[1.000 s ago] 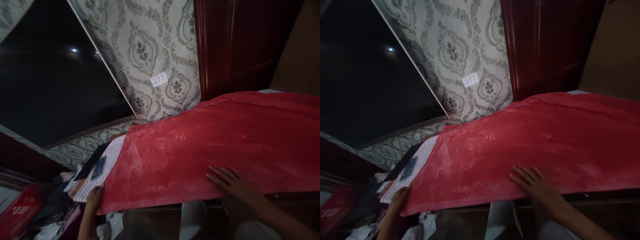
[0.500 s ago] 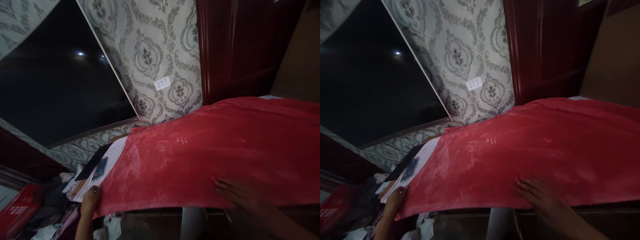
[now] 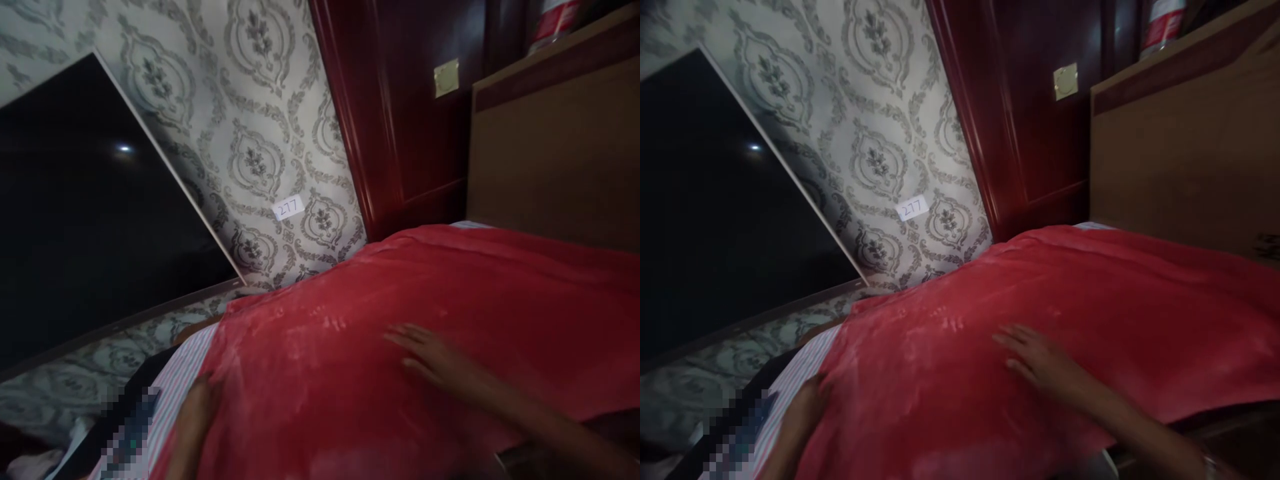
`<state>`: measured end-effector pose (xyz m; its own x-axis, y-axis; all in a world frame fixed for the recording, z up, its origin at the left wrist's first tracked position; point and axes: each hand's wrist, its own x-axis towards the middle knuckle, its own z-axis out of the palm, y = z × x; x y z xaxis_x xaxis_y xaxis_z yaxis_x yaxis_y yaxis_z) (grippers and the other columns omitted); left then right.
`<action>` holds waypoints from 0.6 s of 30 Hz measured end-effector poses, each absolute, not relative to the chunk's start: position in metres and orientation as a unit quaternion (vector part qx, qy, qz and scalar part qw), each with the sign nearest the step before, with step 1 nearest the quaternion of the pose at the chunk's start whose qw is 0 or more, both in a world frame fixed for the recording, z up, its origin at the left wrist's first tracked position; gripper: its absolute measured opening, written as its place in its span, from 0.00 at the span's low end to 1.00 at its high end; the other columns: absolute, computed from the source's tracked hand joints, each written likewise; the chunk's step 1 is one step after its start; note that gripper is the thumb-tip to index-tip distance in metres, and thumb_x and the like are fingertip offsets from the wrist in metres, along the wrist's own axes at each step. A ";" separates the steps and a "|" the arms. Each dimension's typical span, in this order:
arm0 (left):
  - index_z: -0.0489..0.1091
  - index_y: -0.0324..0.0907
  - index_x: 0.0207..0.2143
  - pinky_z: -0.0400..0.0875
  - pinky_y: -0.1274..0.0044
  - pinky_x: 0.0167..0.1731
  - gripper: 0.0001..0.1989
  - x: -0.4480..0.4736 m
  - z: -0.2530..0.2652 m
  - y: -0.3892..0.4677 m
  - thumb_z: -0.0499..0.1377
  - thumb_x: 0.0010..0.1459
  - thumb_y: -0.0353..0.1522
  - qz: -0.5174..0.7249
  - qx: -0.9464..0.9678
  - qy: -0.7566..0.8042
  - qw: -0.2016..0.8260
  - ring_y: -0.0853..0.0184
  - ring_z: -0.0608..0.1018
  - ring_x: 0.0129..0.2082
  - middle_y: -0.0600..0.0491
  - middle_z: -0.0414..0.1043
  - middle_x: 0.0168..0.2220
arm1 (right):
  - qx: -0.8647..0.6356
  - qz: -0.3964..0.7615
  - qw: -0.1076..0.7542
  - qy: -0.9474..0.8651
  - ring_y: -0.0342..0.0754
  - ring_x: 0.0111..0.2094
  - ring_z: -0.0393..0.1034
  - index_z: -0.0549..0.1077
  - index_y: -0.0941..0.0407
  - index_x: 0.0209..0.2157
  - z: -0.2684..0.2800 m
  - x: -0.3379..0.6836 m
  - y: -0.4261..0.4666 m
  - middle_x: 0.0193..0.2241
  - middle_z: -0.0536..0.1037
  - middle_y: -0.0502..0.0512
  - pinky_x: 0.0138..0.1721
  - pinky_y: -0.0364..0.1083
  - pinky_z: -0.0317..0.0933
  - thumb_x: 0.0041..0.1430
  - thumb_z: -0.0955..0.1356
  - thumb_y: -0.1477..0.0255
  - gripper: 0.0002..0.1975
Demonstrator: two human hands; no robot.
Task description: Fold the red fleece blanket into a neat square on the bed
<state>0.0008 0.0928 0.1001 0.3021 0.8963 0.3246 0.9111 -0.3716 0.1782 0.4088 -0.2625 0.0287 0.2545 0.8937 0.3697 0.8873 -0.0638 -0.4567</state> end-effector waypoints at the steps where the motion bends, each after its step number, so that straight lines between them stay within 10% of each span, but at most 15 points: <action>1: 0.73 0.36 0.50 0.70 0.67 0.56 0.21 0.043 0.102 0.092 0.51 0.60 0.37 -0.173 -0.828 -0.534 0.001 0.54 0.77 0.55 0.39 0.77 0.53 | -0.737 0.002 0.303 -0.605 0.59 0.67 0.55 0.63 0.50 0.67 0.034 0.417 -0.249 0.67 0.60 0.57 0.65 0.64 0.54 0.69 0.59 0.58 0.28; 10: 0.55 0.34 0.68 0.56 0.68 0.66 0.31 0.340 0.088 0.040 0.53 0.66 0.36 -0.100 -0.929 -0.343 -0.099 0.57 0.58 0.70 0.36 0.51 0.70 | -0.780 0.064 0.210 -0.586 0.63 0.71 0.42 0.56 0.48 0.70 0.007 0.443 -0.220 0.71 0.49 0.58 0.67 0.71 0.39 0.66 0.63 0.63 0.32; 18: 0.55 0.44 0.70 0.46 0.49 0.67 0.30 0.408 0.048 0.015 0.46 0.69 0.43 -0.027 -0.949 -0.312 -0.020 0.48 0.49 0.72 0.41 0.45 0.72 | -0.794 0.012 0.254 -0.552 0.60 0.62 0.61 0.68 0.48 0.63 0.034 0.513 -0.202 0.64 0.66 0.60 0.62 0.66 0.52 0.67 0.60 0.64 0.25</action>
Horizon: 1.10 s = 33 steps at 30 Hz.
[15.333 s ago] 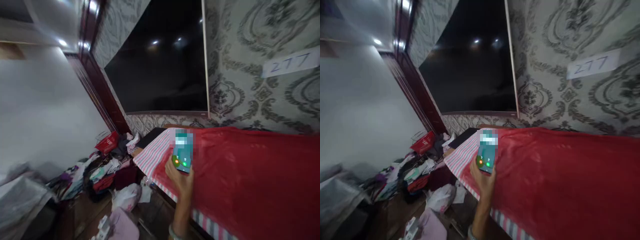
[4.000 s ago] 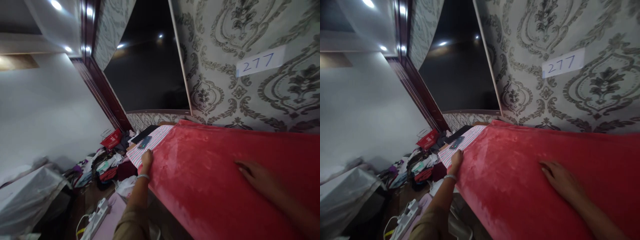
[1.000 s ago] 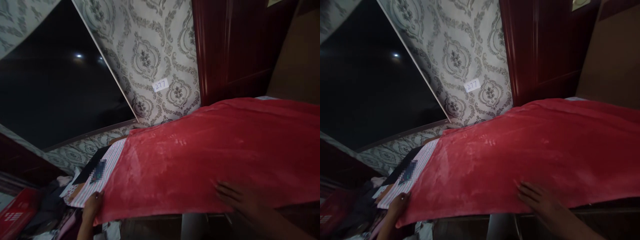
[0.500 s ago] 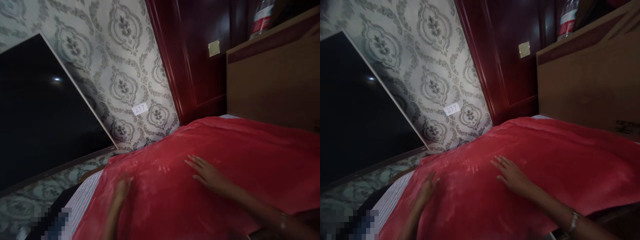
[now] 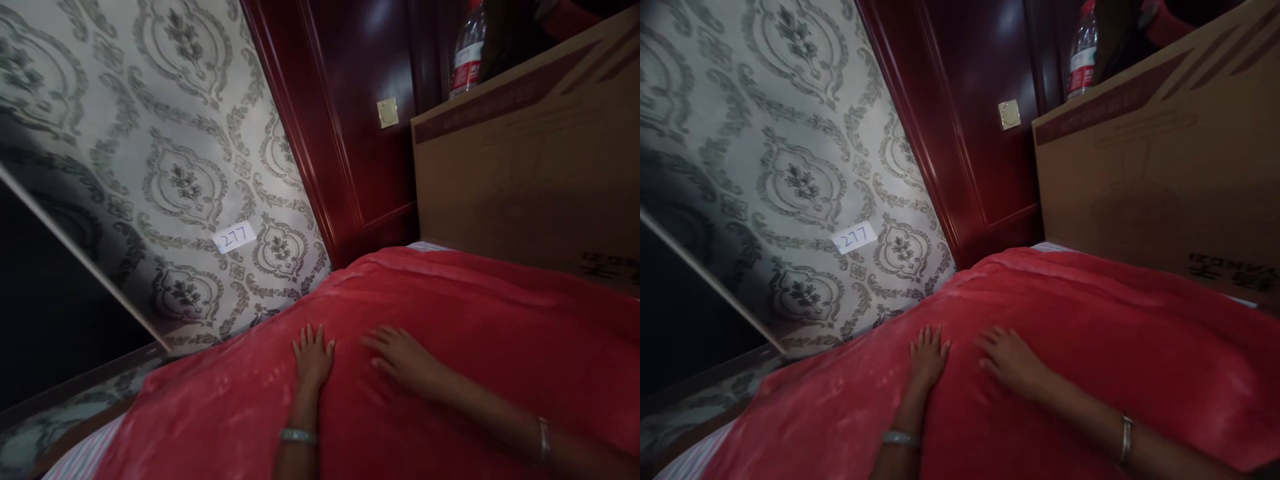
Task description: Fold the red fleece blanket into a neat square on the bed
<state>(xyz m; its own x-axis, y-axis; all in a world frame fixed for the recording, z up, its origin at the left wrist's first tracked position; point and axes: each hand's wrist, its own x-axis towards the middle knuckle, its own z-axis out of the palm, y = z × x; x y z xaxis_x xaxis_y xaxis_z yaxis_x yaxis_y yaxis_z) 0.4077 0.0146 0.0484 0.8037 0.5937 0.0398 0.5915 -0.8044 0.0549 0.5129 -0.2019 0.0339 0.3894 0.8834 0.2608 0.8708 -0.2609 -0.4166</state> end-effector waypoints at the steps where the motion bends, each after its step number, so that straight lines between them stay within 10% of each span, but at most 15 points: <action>1: 0.54 0.44 0.70 0.46 0.49 0.67 0.30 0.408 0.046 0.015 0.45 0.69 0.43 0.020 0.950 0.313 0.016 0.48 0.48 0.72 0.41 0.45 0.72 | -0.803 0.002 0.248 -0.541 0.61 0.65 0.57 0.66 0.49 0.65 0.033 0.529 -0.199 0.66 0.63 0.60 0.63 0.67 0.50 0.67 0.60 0.63 0.26; 11: 0.51 0.46 0.71 0.44 0.48 0.67 0.32 0.412 0.043 0.022 0.44 0.68 0.44 -0.031 0.945 0.326 0.011 0.48 0.45 0.73 0.43 0.39 0.73 | -0.875 -0.062 0.274 -0.394 0.52 0.58 0.67 0.74 0.57 0.56 0.063 0.693 -0.196 0.57 0.74 0.58 0.62 0.52 0.58 0.68 0.58 0.70 0.22; 20: 0.49 0.46 0.71 0.43 0.53 0.68 0.31 0.413 0.049 0.011 0.45 0.68 0.41 -0.057 0.935 0.349 -0.009 0.52 0.44 0.73 0.46 0.39 0.73 | -0.960 -0.041 0.218 -0.169 0.65 0.55 0.69 0.70 0.66 0.58 0.081 0.828 -0.206 0.55 0.73 0.76 0.53 0.57 0.64 0.69 0.61 0.68 0.23; 28: 0.45 0.48 0.72 0.43 0.55 0.69 0.31 0.418 0.058 0.004 0.44 0.68 0.40 -0.105 0.922 0.370 -0.037 0.55 0.43 0.73 0.49 0.36 0.74 | -0.959 -0.014 0.197 -0.204 0.58 0.39 0.74 0.77 0.62 0.38 0.078 0.838 -0.186 0.38 0.78 0.70 0.38 0.51 0.66 0.63 0.63 0.72 0.12; 33: 0.45 0.48 0.72 0.42 0.55 0.69 0.31 0.419 0.055 0.006 0.43 0.69 0.40 -0.107 0.923 0.367 -0.041 0.54 0.43 0.73 0.49 0.35 0.74 | -0.913 -0.154 0.172 -0.336 0.58 0.50 0.68 0.73 0.60 0.43 0.075 0.771 -0.179 0.47 0.74 0.68 0.49 0.52 0.61 0.65 0.59 0.72 0.14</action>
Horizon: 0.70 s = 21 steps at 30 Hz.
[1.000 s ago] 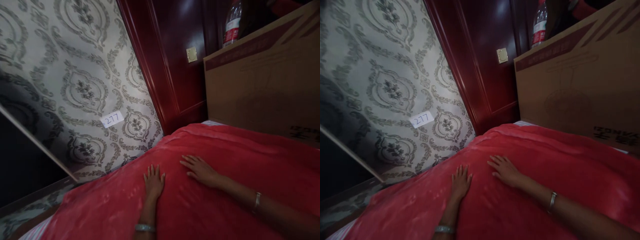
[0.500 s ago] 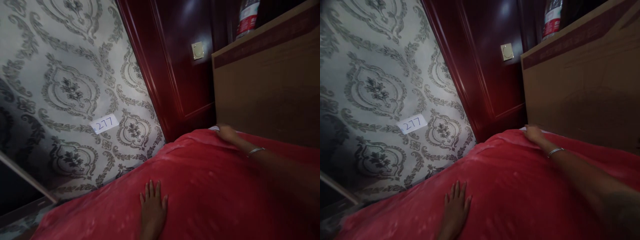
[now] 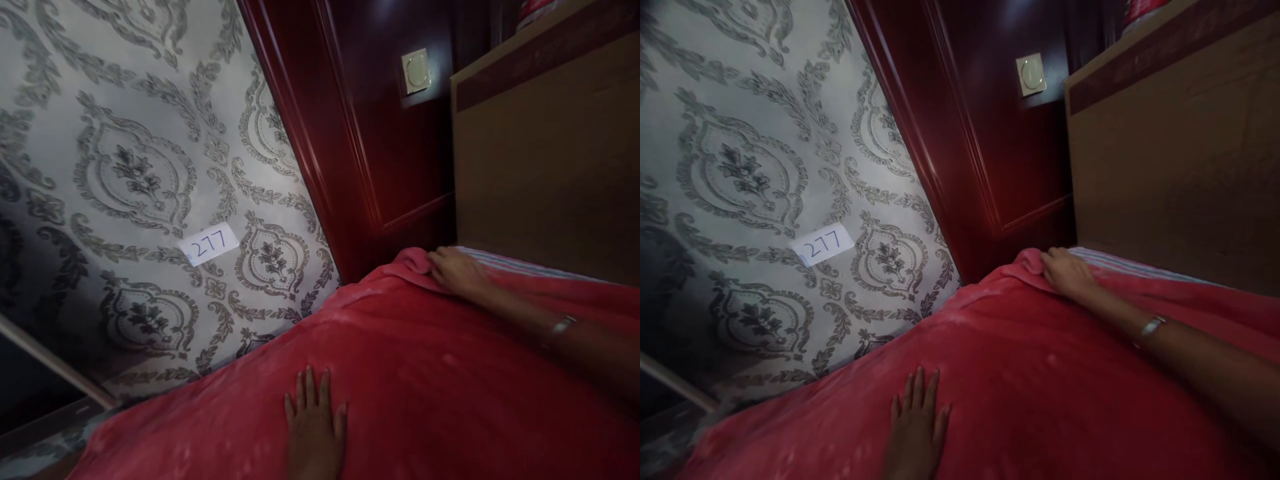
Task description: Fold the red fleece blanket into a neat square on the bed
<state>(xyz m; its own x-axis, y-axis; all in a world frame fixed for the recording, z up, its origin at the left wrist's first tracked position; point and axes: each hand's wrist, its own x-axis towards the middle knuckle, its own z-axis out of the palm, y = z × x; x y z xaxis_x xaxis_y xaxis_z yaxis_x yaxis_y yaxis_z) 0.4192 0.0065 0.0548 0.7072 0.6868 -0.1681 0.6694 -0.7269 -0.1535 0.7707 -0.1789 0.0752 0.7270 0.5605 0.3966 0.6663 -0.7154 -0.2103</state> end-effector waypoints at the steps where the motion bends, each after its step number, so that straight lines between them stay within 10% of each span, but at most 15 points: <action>1: 0.45 0.48 0.72 0.42 0.55 0.69 0.31 0.418 0.053 0.007 0.43 0.69 0.41 0.104 -0.924 -0.365 0.041 0.54 0.43 0.73 0.48 0.35 0.74 | -0.897 -0.156 0.164 -0.380 0.56 0.49 0.68 0.73 0.58 0.42 0.071 0.754 -0.180 0.47 0.74 0.65 0.50 0.51 0.60 0.65 0.59 0.71 0.13; 14: 0.47 0.47 0.72 0.43 0.54 0.69 0.31 0.415 0.054 0.005 0.44 0.69 0.41 0.078 -0.933 -0.352 0.023 0.52 0.44 0.73 0.46 0.38 0.74 | -0.918 0.011 0.131 -0.374 0.64 0.49 0.72 0.73 0.56 0.46 0.074 0.701 -0.185 0.47 0.77 0.66 0.50 0.58 0.64 0.61 0.65 0.63 0.15; 21: 0.47 0.47 0.72 0.43 0.54 0.69 0.30 0.415 0.056 0.004 0.43 0.69 0.41 0.077 -0.934 -0.348 0.023 0.53 0.44 0.73 0.47 0.38 0.74 | -0.884 0.095 0.412 -0.202 0.58 0.33 0.75 0.68 0.57 0.26 0.090 0.735 -0.173 0.24 0.75 0.59 0.40 0.56 0.68 0.55 0.67 0.78 0.05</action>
